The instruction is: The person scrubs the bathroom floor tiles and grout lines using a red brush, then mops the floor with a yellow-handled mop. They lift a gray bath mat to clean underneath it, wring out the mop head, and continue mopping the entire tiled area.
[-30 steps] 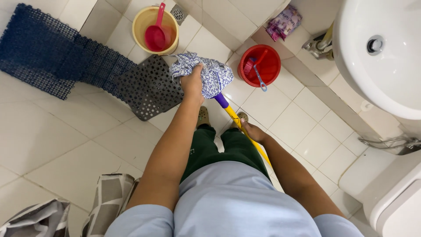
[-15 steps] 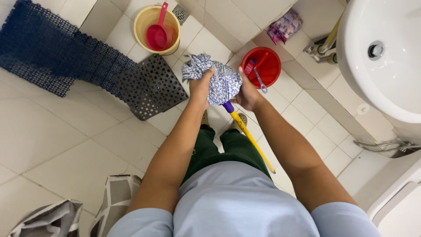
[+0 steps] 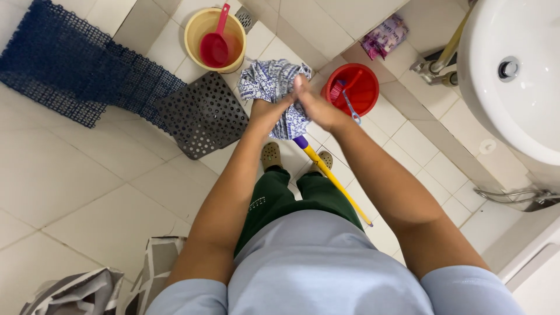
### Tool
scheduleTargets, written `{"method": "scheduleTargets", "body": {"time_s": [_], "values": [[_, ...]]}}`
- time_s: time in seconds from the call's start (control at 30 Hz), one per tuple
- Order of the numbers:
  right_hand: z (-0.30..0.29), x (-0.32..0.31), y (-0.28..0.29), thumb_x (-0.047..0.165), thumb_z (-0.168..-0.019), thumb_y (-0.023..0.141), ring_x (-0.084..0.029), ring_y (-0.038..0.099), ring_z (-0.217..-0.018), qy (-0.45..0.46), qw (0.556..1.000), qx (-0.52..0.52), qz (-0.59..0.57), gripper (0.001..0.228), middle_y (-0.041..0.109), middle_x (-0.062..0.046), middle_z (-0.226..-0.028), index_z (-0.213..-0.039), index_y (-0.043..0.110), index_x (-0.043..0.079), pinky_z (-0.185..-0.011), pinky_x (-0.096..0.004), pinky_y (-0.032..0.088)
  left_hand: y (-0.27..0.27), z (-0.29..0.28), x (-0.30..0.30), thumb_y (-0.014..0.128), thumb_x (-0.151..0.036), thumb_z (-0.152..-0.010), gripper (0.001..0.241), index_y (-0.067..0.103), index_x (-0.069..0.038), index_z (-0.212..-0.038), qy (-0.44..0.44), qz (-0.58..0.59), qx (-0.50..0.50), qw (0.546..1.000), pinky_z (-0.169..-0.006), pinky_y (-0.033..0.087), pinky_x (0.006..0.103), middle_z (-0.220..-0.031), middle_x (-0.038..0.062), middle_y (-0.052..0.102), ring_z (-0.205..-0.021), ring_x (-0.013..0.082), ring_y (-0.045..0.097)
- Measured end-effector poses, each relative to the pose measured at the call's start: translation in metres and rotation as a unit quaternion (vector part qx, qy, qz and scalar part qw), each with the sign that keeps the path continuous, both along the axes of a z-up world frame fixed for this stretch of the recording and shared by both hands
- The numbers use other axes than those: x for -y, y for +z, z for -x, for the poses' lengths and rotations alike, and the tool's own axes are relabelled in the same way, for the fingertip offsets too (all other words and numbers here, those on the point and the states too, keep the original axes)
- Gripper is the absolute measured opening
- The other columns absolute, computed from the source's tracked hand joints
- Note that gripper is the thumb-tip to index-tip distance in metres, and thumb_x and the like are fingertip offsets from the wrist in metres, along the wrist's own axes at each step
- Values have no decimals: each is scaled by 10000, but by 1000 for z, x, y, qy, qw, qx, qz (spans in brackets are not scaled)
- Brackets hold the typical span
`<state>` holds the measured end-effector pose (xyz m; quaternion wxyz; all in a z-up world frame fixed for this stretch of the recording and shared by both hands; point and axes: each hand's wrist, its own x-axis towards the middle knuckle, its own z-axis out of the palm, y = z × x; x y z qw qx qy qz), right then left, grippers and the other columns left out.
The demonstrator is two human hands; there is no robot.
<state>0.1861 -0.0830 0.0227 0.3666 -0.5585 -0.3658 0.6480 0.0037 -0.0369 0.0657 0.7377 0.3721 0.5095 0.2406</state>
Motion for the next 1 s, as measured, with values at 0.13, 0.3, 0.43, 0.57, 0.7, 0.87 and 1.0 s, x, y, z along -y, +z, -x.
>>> {"method": "scheduleTargets", "body": {"time_s": [0.13,0.3,0.43,0.57,0.7,0.87,1.0], "values": [[28,6,15,622,-1003,635,-508,372,-1534,34,997,-53,-46,1078,355,-447,-1491,-1571,155,-159,-1264,-458,330,-25,-4,-3,829,-524,-733,873,604,34,-1365,14,-43,-9,999,-1001,527,355,-1364,186,678,-1220,279,666],[45,8,75,548,-596,996,-462,314,-1449,163,931,291,-147,1521,262,-390,-1508,-1480,-6,-180,-1182,-419,312,16,8,-8,814,-652,-721,1045,543,142,-1344,-56,121,-98,986,-989,541,380,-1368,298,592,-1282,340,611],[57,9,81,361,-543,996,-433,564,-1273,120,902,409,-67,1419,360,-374,-1506,-1515,79,-120,-1018,-395,496,39,10,-8,727,-703,-683,1023,508,59,-1330,-75,144,-83,983,-842,610,506,-1324,227,585,-1231,327,617],[54,13,86,239,-638,900,-405,654,-1195,-8,944,318,-85,1184,604,-262,-1368,-1586,232,3,-974,-405,531,34,32,-16,623,-755,-823,952,714,130,-1161,-245,-5,-147,958,-927,564,384,-1160,248,757,-1137,313,730],[29,12,68,93,-692,877,-282,711,-1170,-37,971,198,-126,794,734,-137,-1245,-1409,536,63,-1050,-362,531,60,66,-26,778,-626,-780,780,670,14,-1213,-332,-212,-161,905,-981,519,413,-1158,168,715,-1131,334,682],[8,6,75,-39,-598,814,-167,650,-1140,25,995,47,-87,850,696,-61,-1221,-1395,534,47,-1055,-330,501,68,76,-28,938,-465,-775,667,639,-39,-1191,-319,-543,-259,733,-1182,428,538,-1360,190,627,-1371,405,511],[6,8,82,-24,-606,817,-165,646,-1136,95,992,21,-76,859,688,-46,-1212,-1405,512,56,-1038,-340,510,68,50,-25,928,-534,-504,1188,472,-38,-1482,-245,-491,-108,829,-1166,347,517,-1514,283,374,-1433,404,309]]}}
